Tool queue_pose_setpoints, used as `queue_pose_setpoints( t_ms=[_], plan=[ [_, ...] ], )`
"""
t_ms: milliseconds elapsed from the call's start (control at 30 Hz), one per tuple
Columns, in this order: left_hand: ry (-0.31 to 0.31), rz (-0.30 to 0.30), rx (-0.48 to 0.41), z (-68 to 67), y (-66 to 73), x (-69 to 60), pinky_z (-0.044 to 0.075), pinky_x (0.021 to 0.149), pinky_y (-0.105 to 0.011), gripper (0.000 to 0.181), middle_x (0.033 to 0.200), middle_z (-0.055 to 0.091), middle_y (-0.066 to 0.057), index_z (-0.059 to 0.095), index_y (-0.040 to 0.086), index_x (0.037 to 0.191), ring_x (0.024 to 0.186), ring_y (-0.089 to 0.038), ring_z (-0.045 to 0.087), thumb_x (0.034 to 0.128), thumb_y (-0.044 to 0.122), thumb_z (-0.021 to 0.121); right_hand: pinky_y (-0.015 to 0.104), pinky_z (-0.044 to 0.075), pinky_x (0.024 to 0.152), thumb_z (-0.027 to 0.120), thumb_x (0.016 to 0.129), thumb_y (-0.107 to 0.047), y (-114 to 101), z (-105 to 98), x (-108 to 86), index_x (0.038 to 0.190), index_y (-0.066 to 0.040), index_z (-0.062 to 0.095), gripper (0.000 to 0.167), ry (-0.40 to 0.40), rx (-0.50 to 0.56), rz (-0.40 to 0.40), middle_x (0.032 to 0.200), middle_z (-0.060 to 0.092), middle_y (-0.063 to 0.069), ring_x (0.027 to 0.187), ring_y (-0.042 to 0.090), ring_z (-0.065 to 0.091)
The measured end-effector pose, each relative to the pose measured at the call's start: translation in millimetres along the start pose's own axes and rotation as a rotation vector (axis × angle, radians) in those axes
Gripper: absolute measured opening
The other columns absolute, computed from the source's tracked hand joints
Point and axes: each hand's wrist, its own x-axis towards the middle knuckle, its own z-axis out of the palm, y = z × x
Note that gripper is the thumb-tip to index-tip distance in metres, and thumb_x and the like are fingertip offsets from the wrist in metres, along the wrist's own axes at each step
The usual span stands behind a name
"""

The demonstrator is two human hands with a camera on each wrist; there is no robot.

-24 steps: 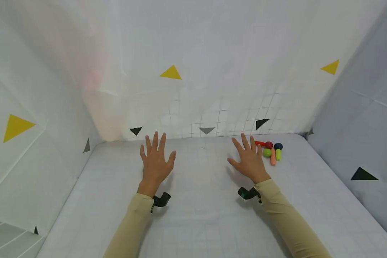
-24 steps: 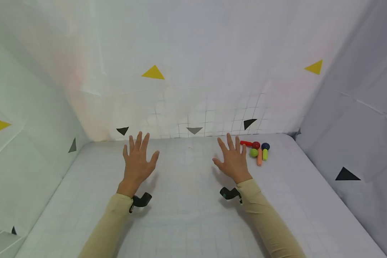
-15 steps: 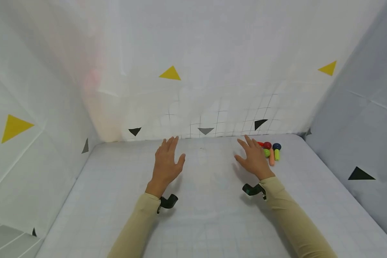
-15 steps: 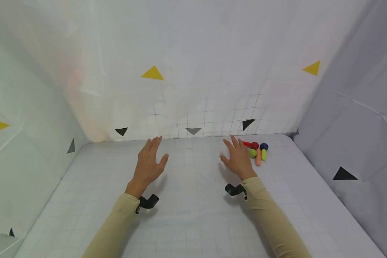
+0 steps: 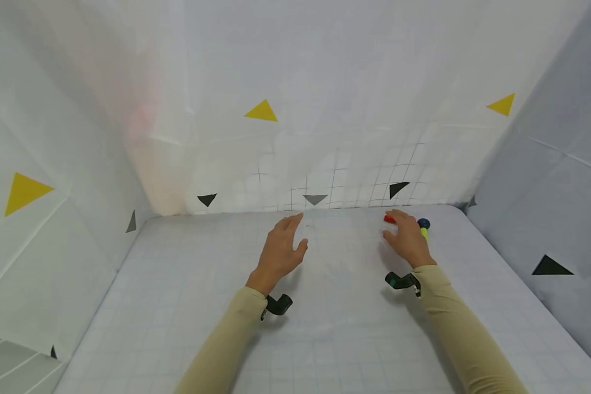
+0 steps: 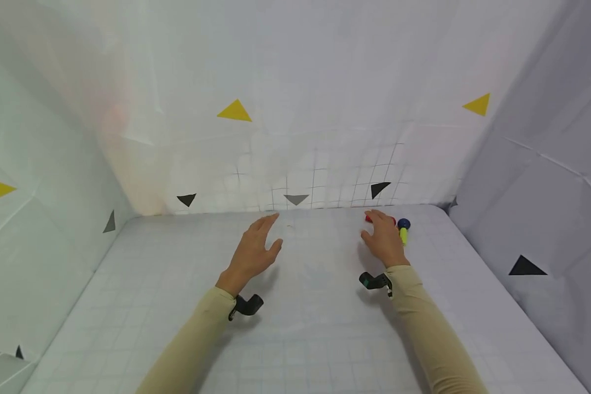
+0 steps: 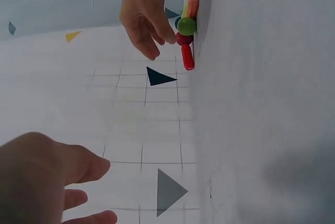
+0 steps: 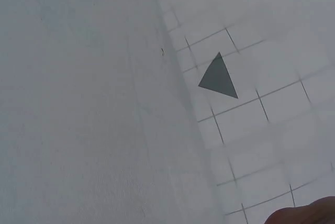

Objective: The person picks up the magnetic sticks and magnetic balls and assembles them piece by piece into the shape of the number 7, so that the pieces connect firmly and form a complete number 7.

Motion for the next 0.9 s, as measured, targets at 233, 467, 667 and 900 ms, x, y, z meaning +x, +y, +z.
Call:
queue_pose_setpoints(
  t_ms=[233,467,667,900],
  plan=[
    [-0.149,-0.023,-0.044,20.7,14.1,6.0,0.042,0.112,-0.051,0.061,0.153,0.049,-0.015,0.043,0.011,0.159,0.140,-0.036,0.047,0.1030,0.021,0.065,0.067,0.044,0.102,0.070,0.094,-0.005,13,-6,3.4,0.139,0.006,0.059,0.047,0.000,-0.008,0.094,0.139,0.055,0.031,0.128,0.049,0.048],
    [-0.224,-0.029,-0.021,36.8,30.3,10.2,0.039,0.114,-0.051,0.061,0.155,0.048,-0.012,0.040,0.014,0.161,0.142,-0.033,0.045,0.1043,0.023,0.062,0.063,0.046,0.095,0.066,0.089,0.002,33,-5,6.0,0.127,0.014,0.063,0.039,0.038,-0.036,0.078,0.123,0.062,0.035,0.115,0.050,0.054],
    [-0.237,-0.006,0.018,43.9,35.8,8.2,0.041,0.113,-0.049,0.062,0.153,0.049,-0.013,0.040,0.014,0.161,0.141,-0.032,0.046,0.1044,0.024,0.063,0.060,0.048,0.087,0.066,0.088,0.004,42,-1,5.1,0.121,0.012,0.066,0.033,0.042,-0.023,0.076,0.113,0.065,0.032,0.100,0.045,0.058],
    [-0.251,0.003,0.039,48.4,35.7,5.4,0.040,0.114,-0.046,0.062,0.153,0.050,-0.012,0.039,0.014,0.161,0.141,-0.029,0.045,0.1046,0.024,0.062,0.058,0.048,0.081,0.069,0.087,0.005,42,-2,4.4,0.117,0.013,0.066,0.031,0.039,-0.015,0.075,0.108,0.065,0.031,0.094,0.043,0.056]
  ],
)
